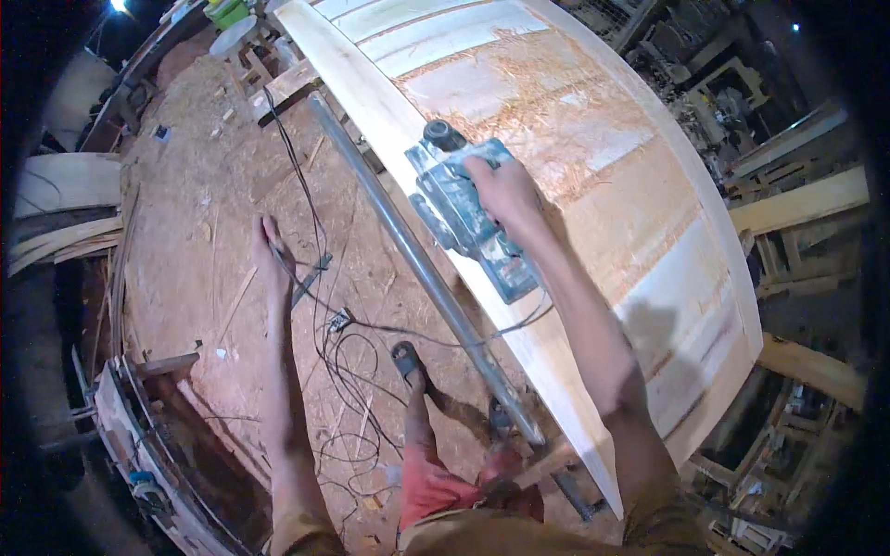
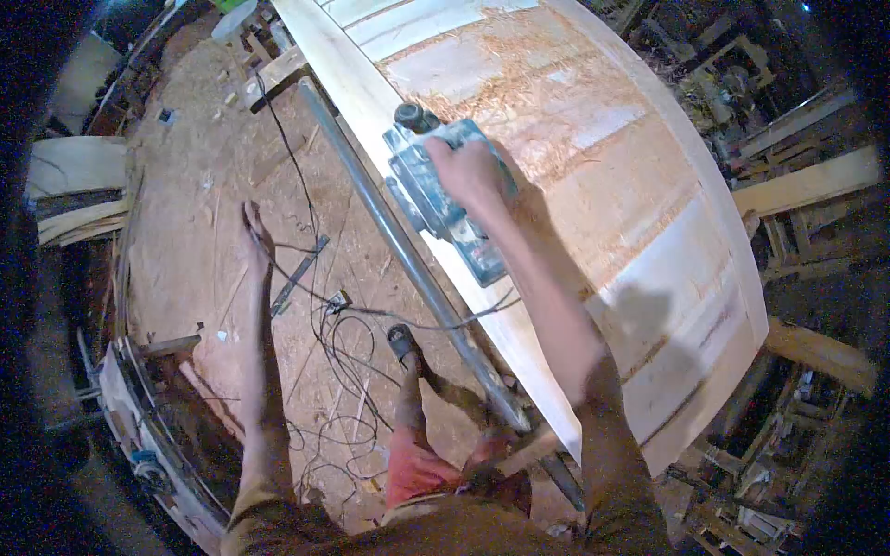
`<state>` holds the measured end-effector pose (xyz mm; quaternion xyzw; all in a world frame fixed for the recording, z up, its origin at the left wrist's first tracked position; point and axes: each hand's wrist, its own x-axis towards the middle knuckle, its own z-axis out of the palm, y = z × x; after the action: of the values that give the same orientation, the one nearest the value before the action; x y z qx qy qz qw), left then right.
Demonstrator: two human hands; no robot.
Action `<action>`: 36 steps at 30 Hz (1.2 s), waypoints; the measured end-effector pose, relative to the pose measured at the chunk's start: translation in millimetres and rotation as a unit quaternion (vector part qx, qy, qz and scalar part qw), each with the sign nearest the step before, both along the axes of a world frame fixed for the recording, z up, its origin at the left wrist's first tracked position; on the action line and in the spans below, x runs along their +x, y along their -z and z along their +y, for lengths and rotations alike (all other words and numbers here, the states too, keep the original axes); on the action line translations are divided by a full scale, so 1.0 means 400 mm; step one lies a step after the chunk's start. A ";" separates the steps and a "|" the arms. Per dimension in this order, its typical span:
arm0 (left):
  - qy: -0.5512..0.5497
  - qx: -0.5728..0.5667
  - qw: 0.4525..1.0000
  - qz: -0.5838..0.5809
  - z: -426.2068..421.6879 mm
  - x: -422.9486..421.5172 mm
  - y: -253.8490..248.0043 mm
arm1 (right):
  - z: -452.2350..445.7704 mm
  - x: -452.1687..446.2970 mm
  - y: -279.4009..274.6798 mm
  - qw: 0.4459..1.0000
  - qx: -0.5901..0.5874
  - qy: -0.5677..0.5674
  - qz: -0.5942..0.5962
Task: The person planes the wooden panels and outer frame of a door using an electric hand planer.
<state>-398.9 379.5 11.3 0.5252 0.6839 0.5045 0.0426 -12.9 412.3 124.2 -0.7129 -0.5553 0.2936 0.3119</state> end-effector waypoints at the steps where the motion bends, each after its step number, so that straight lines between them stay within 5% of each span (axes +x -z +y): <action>1: -0.001 0.011 1.000 0.008 0.085 -0.015 -0.006 | 0.043 -0.033 -0.022 1.000 -0.018 0.001 0.021; 15: -0.059 0.096 0.975 0.192 0.993 -0.437 0.216 | 0.585 -0.303 0.011 0.993 -0.066 -0.015 0.099; 17: -0.065 0.040 0.974 0.212 1.107 -0.510 0.251 | 0.651 -0.341 0.014 0.993 -0.066 -0.012 0.101; 20: 0.072 0.005 0.948 0.311 1.229 -0.566 0.289 | 0.750 -0.387 0.023 0.990 -0.059 -0.007 0.126; 23: 0.085 0.016 0.945 0.314 1.384 -0.515 0.365 | 0.923 -0.420 0.055 0.991 -0.052 -0.007 0.124; 25: 0.067 -0.053 0.948 0.307 1.365 -0.527 0.493 | 0.981 -0.454 0.085 0.989 -0.094 0.010 0.118; 28: -0.003 -0.131 0.959 0.250 1.265 -0.405 0.371 | 1.087 -0.497 0.096 0.986 -0.098 -0.006 0.132; 36: 0.027 -0.130 0.978 0.164 1.267 -0.380 0.386 | 1.422 -0.646 0.158 0.984 -0.079 -0.039 0.155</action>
<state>-550.9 886.3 -143.0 0.6090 0.7268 0.3172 0.0116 -271.2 981.0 61.0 -0.6591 -0.5026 0.4552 0.3253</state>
